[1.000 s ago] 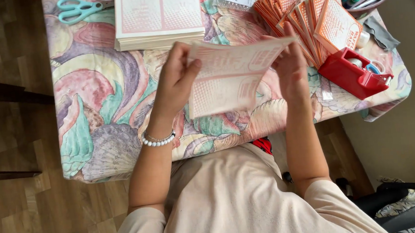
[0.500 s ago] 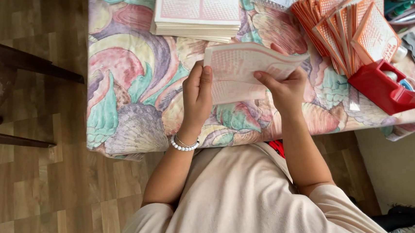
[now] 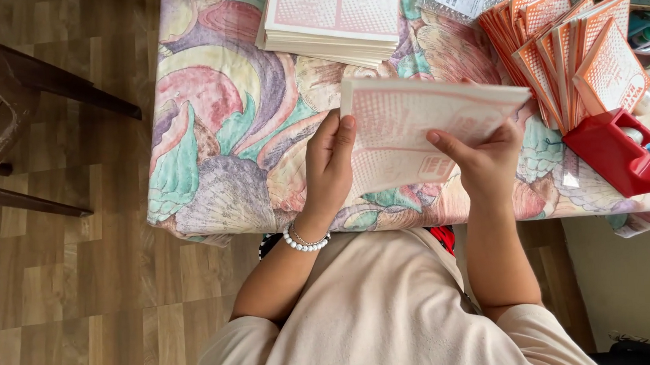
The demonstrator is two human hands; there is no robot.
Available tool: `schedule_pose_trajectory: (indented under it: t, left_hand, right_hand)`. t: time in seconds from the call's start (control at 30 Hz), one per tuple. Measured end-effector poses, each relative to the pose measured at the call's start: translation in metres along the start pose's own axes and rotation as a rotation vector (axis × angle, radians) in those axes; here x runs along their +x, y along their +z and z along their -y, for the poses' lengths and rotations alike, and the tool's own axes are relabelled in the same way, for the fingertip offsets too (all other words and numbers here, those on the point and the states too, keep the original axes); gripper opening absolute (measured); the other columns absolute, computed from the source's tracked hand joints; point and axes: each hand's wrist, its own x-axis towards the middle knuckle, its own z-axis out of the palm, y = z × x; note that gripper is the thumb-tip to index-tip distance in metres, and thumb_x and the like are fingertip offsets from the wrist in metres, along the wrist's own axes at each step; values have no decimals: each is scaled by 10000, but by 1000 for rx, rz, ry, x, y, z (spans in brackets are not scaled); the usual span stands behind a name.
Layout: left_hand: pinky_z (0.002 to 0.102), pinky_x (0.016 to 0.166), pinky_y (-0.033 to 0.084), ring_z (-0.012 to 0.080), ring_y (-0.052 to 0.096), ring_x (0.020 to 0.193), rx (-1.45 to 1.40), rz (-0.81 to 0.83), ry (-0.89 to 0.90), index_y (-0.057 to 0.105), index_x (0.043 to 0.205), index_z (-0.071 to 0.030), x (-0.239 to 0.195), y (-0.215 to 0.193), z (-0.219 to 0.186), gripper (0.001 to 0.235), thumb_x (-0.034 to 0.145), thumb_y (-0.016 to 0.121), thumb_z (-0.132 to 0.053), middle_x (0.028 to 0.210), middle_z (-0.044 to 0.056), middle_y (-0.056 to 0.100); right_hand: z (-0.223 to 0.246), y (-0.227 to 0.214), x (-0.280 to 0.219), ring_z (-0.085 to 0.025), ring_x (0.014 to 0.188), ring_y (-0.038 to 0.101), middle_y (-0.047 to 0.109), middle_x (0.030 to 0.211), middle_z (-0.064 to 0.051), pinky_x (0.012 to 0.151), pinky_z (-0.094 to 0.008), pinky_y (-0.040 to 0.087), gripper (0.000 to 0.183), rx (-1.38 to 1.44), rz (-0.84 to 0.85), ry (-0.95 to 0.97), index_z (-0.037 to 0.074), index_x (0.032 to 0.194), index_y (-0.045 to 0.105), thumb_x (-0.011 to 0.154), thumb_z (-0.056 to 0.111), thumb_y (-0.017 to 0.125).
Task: The person is sitting at a table, taking flat paper sheets from a stack, folding them into bags, and placing the finished bags into another stack.
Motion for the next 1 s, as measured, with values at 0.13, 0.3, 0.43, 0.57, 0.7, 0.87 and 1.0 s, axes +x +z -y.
schedule_pose_trajectory:
  t: [0.13, 0.3, 0.43, 0.57, 0.7, 0.87, 1.0]
  left_hand:
    - [285, 832, 486, 60, 515, 825, 31, 127, 151, 680, 1119, -92, 8, -3, -10, 269, 1131, 443, -219, 776, -9, 587]
    - [317, 865, 490, 68, 512, 887, 12, 134, 166, 650, 1150, -68, 5, -6, 33, 278, 1141, 416, -216, 812, 7, 593]
    - [332, 889, 495, 70, 520, 932, -1, 134, 173, 638, 1177, -70, 8, 3, 6, 276, 1145, 409, -221, 845, 18, 609]
    - [261, 801, 466, 32, 449, 822, 38, 74, 137, 647, 1063, -77, 6, 5, 0, 260, 1136, 424, -189, 725, -58, 464]
    - [234, 578, 231, 49, 288, 640, 128, 49, -19, 408, 810, -138, 3, 11, -32, 340, 1094, 412, -325, 706, -71, 329]
    - [245, 636, 259, 60, 288, 695, 99, 65, -139, 366, 792, -146, -11, 16, -49, 344, 1085, 430, -315, 736, -74, 314]
    - [261, 644, 257, 54, 281, 699, 79, 50, -223, 334, 776, -163, -22, 19, -58, 348, 1076, 456, -290, 727, -80, 285]
  right_hand:
    - [-29, -24, 8, -235, 953, 733, 713, 956, -212, 868, -336, 595, 812, 114, 101, -119, -20, 1460, 554, 740, -83, 926]
    - [-59, -20, 9, -224, 972, 725, 724, 1000, -220, 892, -341, 587, 816, 154, 66, -133, -50, 1437, 552, 722, -53, 944]
    - [-54, -13, 6, -176, 1001, 718, 733, 1026, -186, 950, -317, 584, 778, 161, 27, -109, -47, 1435, 552, 761, -38, 940]
    - [-14, -6, 12, -147, 1033, 699, 734, 1040, -154, 1000, -301, 568, 852, 132, 25, -161, -29, 1491, 504, 766, 11, 950]
    - [52, -8, 31, -422, 1256, 621, 595, 1317, -310, 1111, -523, 560, 743, -233, -33, -630, -14, 1575, 389, 979, 194, 781]
    - [135, 17, 48, -526, 1285, 505, 511, 1381, -358, 1109, -661, 443, 533, -668, 218, -900, -203, 1375, 621, 1126, 265, 674]
    - [128, 45, 63, -447, 1080, 638, 663, 1208, -281, 928, -518, 489, 487, -684, 638, -745, -131, 1298, 693, 1063, 293, 737]
